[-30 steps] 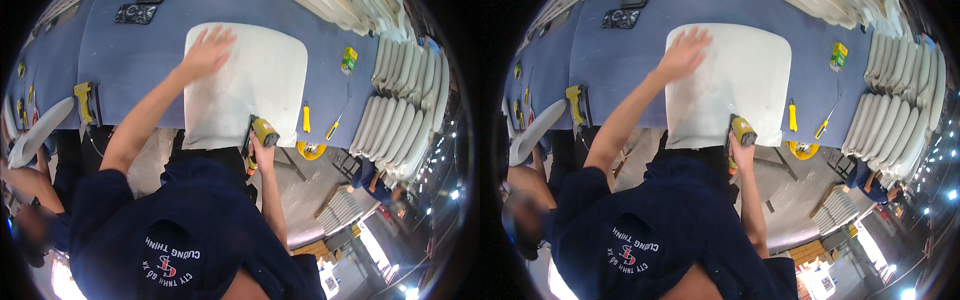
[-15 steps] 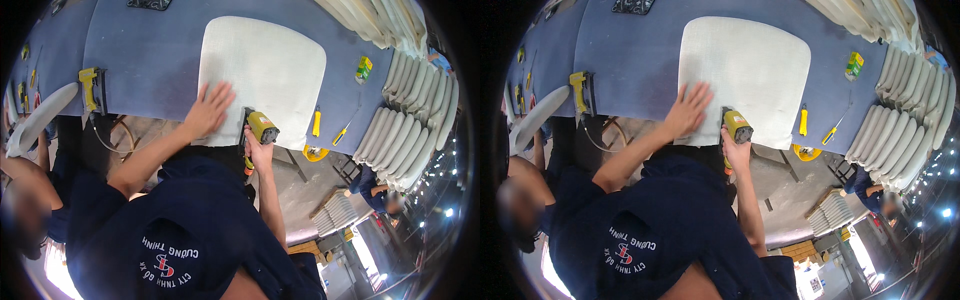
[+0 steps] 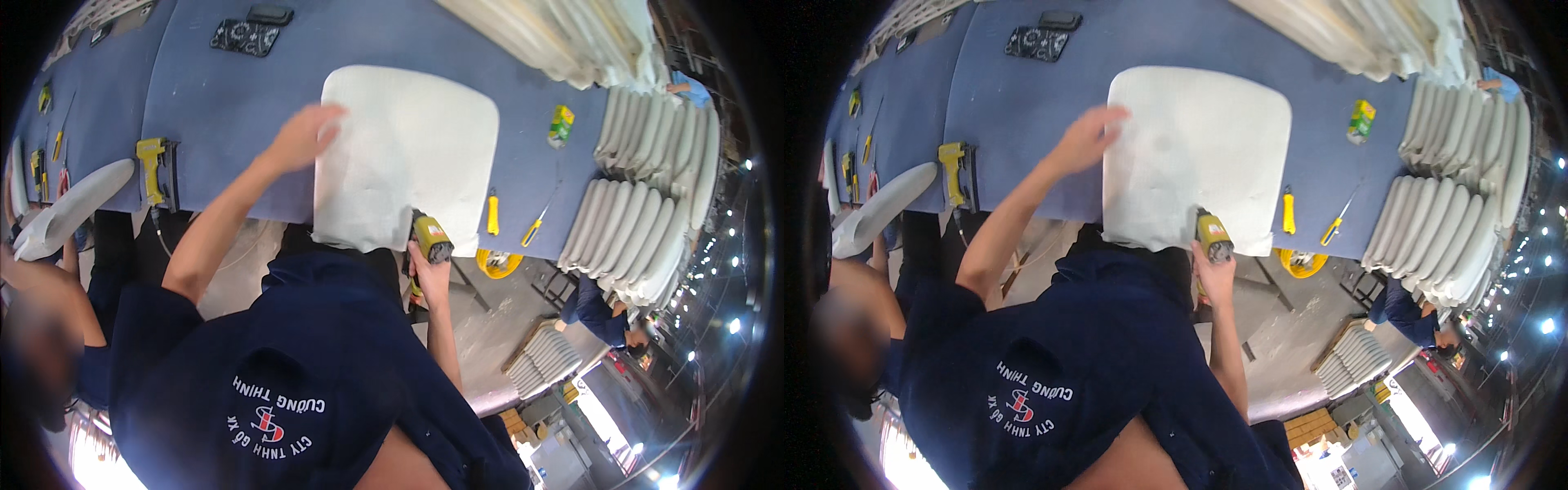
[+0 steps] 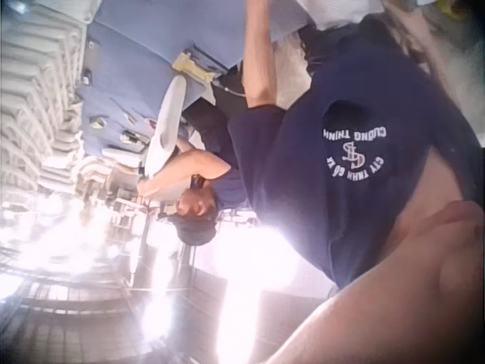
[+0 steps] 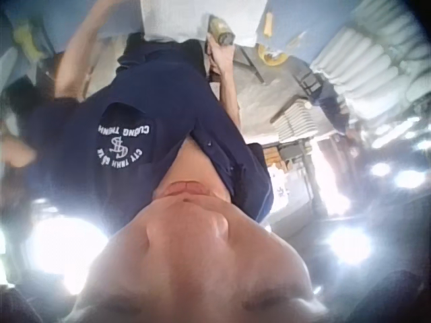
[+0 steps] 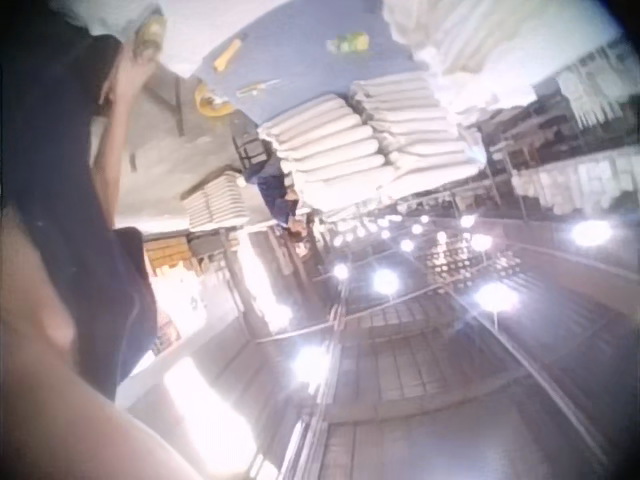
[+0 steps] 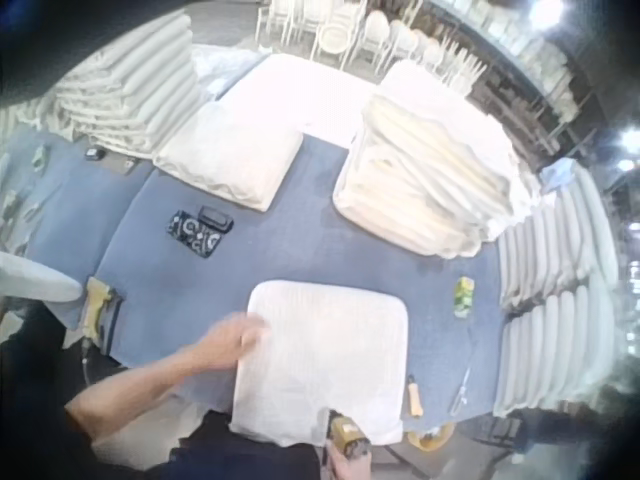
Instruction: The person handles a white foam cushion, inserts a cylindrical bolster into its cover, and staples the cover to the cushion base. They then stuff loose batting into the cover, smooth the fabric, and use a screwdriver to tuck and secure the edges. The process is repeated for multiple cushions at a workbench.
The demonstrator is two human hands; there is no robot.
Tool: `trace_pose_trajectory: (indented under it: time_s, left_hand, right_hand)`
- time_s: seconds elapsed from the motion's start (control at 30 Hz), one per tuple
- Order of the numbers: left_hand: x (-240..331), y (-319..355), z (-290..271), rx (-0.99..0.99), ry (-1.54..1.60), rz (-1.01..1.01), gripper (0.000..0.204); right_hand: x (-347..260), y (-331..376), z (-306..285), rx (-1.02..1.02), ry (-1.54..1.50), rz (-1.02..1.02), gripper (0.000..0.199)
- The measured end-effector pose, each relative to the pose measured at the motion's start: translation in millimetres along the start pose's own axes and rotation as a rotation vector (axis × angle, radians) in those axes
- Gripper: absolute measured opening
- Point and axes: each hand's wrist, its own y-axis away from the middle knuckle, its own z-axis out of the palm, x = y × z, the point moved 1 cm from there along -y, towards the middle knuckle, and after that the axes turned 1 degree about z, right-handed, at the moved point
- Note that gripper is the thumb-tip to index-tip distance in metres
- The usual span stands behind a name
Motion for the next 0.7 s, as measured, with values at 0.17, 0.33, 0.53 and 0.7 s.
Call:
trace_pose_trajectory:
  time_s: [0.17,0.33,0.53,0.7]
  left_hand:
    - [-48,-123,1,-0.033,-0.36,-0.349,0.052]
    - [-37,-146,13,-0.057,-0.141,-0.353,0.055]
    - [99,-48,-62,0.214,0.121,-0.252,0.047]
    - [228,55,-69,0.332,0.558,-0.078,0.064]
  right_hand:
    - [28,-42,-115,0.152,0.267,-0.174,0.047]
    - [67,-117,-216,0.299,0.331,-0.219,0.062]
    - [69,-244,-259,0.622,0.581,-0.504,0.055]
    - [-37,-225,-186,0.36,-0.363,-0.446,0.052]
